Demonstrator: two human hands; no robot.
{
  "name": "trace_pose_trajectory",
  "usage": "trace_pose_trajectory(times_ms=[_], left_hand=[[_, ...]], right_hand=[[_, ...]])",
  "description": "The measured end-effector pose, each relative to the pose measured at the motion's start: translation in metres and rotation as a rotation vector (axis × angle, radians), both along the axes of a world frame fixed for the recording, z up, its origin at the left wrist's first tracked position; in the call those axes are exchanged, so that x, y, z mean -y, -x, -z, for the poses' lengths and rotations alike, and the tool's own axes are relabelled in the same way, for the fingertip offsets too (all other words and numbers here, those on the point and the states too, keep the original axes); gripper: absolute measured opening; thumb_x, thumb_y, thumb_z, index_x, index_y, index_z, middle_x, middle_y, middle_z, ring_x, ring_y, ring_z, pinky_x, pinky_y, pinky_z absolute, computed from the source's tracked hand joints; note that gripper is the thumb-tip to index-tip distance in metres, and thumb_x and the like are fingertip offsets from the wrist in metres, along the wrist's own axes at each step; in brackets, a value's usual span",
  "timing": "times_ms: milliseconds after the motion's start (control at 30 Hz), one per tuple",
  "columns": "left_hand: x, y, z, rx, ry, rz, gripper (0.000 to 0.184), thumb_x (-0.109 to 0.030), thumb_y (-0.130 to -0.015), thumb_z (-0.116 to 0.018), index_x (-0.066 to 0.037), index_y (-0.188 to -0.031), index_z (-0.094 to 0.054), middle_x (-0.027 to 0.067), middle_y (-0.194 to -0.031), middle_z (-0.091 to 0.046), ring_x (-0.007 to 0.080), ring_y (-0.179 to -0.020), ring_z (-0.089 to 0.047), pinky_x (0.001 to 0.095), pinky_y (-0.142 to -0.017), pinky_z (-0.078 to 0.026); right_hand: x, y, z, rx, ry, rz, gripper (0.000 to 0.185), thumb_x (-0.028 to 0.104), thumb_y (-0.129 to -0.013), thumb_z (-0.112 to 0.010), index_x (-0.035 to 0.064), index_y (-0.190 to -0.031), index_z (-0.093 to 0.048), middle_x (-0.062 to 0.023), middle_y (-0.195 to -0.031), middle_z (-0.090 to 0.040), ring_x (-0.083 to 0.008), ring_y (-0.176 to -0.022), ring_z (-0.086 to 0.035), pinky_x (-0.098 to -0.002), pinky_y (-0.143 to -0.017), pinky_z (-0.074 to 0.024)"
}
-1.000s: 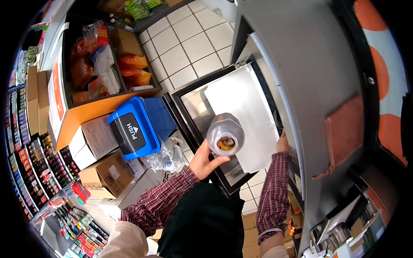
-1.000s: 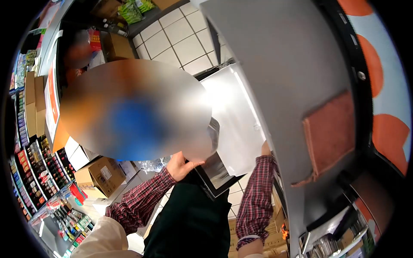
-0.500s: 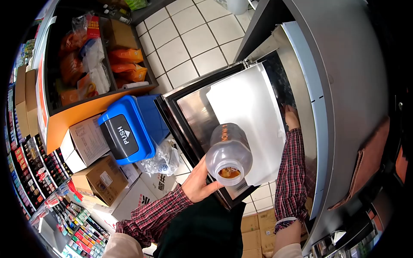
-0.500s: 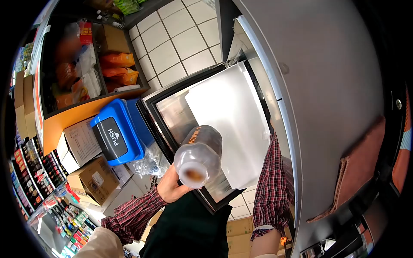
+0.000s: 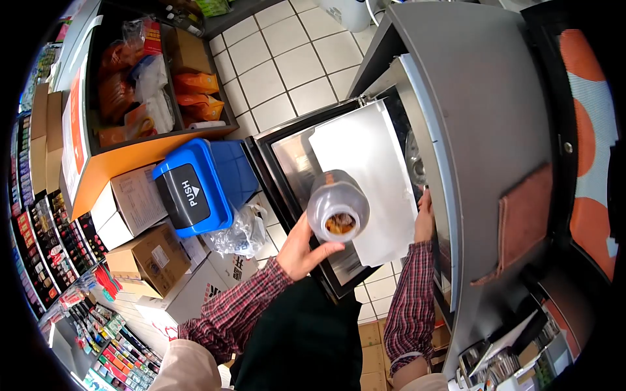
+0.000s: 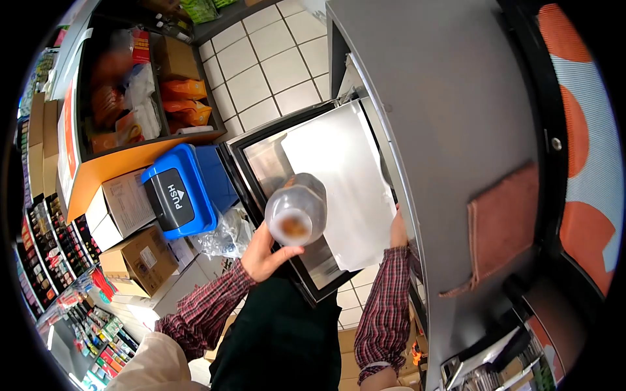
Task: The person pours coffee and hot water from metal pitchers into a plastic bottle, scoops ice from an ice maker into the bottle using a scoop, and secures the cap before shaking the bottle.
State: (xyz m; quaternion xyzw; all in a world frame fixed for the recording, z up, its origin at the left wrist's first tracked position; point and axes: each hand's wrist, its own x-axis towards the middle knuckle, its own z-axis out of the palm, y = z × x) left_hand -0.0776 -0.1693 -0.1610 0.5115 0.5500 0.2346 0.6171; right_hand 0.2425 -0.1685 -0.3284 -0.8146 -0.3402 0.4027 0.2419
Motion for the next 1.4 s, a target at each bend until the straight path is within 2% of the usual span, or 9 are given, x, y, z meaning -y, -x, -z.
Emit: trace_pose_trajectory(times_ms=[100,167,333,367,533,633,900,1267,1400], left_hand=[[-0.011,-0.002,-0.001,0.026,-0.030,-0.040,0.083,-0.028,-0.082,-0.078,0.000,-0.144,-0.032,0.0179,-0.134,-0.047,0.0265,-0.122,-0.052,0.0371,-0.098,-0.047],[-0.015,-0.001,0.010,0.029,-0.081,-0.057,0.080,-0.027,-0.082,-0.078,0.001,-0.143,-0.033,0.0170,-0.131,-0.049,0.0260,-0.115,-0.056,0.0360,-0.094,-0.048],[-0.029,0.006,0.006,-0.096,-0.201,0.064,0.071,-0.023,-0.086,-0.074,0.002,-0.139,-0.035,0.0175,-0.125,-0.049,0.0278,-0.112,-0.059,0.0358,-0.090,-0.054],[-0.029,0.005,0.004,-0.112,-0.206,0.082,0.068,-0.024,-0.086,-0.074,0.003,-0.136,-0.037,0.0170,-0.122,-0.050,0.0277,-0.109,-0.059,0.0356,-0.089,-0.054],[-0.016,-0.004,0.025,-0.145,-0.252,0.169,0.057,-0.027,-0.086,-0.074,0.003,-0.125,-0.044,0.0149,-0.109,-0.050,0.0266,-0.099,-0.059,0.0350,-0.086,-0.052],[-0.008,-0.020,0.029,-0.136,-0.191,0.189,0.050,-0.027,-0.084,-0.075,0.001,-0.114,-0.048,0.0127,-0.099,-0.048,0.0268,-0.092,-0.055,0.0353,-0.084,-0.049],[0.003,-0.038,0.039,-0.155,-0.266,0.257,0.051,-0.027,-0.083,-0.075,0.001,-0.115,-0.047,0.0132,-0.100,-0.048,0.0276,-0.090,-0.054,0.0368,-0.083,-0.048],[0.015,-0.061,0.044,0.076,-0.109,0.083,0.066,-0.023,-0.088,-0.072,0.001,-0.137,-0.035,0.0186,-0.121,-0.050,0.0261,-0.105,-0.060,0.0361,-0.088,-0.053],[0.016,-0.063,0.039,0.058,-0.059,0.148,0.071,-0.020,-0.088,-0.072,0.000,-0.142,-0.030,0.0186,-0.124,-0.051,0.0242,-0.108,-0.060,0.0354,-0.089,-0.053]], right_hand=[[0.033,0.023,-0.057,-0.027,0.029,0.006,0.040,0.038,-0.105,-0.040,0.0017,-0.097,-0.055,0.0022,-0.076,-0.033,-0.0112,-0.071,-0.034,-0.0246,-0.067,-0.0312],[0.052,0.036,-0.093,-0.123,-0.010,0.025,0.033,0.030,-0.103,-0.044,0.0002,-0.093,-0.053,-0.0027,-0.077,-0.045,-0.0156,-0.072,-0.043,-0.0273,-0.068,-0.0372],[0.083,0.061,-0.220,-0.066,0.075,-0.037,0.031,0.024,-0.102,-0.044,-0.0038,-0.104,-0.057,-0.0068,-0.076,-0.047,-0.0155,-0.071,-0.045,-0.0293,-0.066,-0.0381],[0.090,0.062,-0.238,0.002,0.076,-0.070,0.030,0.022,-0.101,-0.045,-0.0040,-0.109,-0.060,-0.0103,-0.081,-0.056,-0.0197,-0.074,-0.053,-0.0330,-0.069,-0.0423],[0.106,0.070,-0.297,0.187,0.007,-0.195,0.024,0.016,-0.099,-0.050,-0.0023,-0.108,-0.062,-0.0172,-0.094,-0.065,-0.0323,-0.087,-0.061,-0.0410,-0.077,-0.0465],[0.102,0.074,-0.310,0.367,-0.068,-0.334,0.019,0.015,-0.097,-0.053,0.0014,-0.105,-0.063,-0.0150,-0.087,-0.062,-0.0331,-0.081,-0.059,-0.0426,-0.072,-0.0457],[0.112,0.068,-0.309,0.504,-0.048,-0.341,0.019,0.017,-0.096,-0.055,0.0030,-0.106,-0.063,-0.0142,-0.085,-0.060,-0.0332,-0.081,-0.057,-0.0432,-0.070,-0.0454],[0.116,0.058,-0.316,0.464,-0.007,-0.297,0.018,0.015,-0.096,-0.056,0.0022,-0.106,-0.063,-0.0147,-0.085,-0.058,-0.0335,-0.081,-0.057,-0.0436,-0.071,-0.0451],[0.115,0.056,-0.317,0.448,-0.019,-0.296,0.017,0.015,-0.096,-0.056,0.0021,-0.105,-0.063,-0.0144,-0.084,-0.058,-0.0332,-0.081,-0.057,-0.0435,-0.071,-0.0448]])
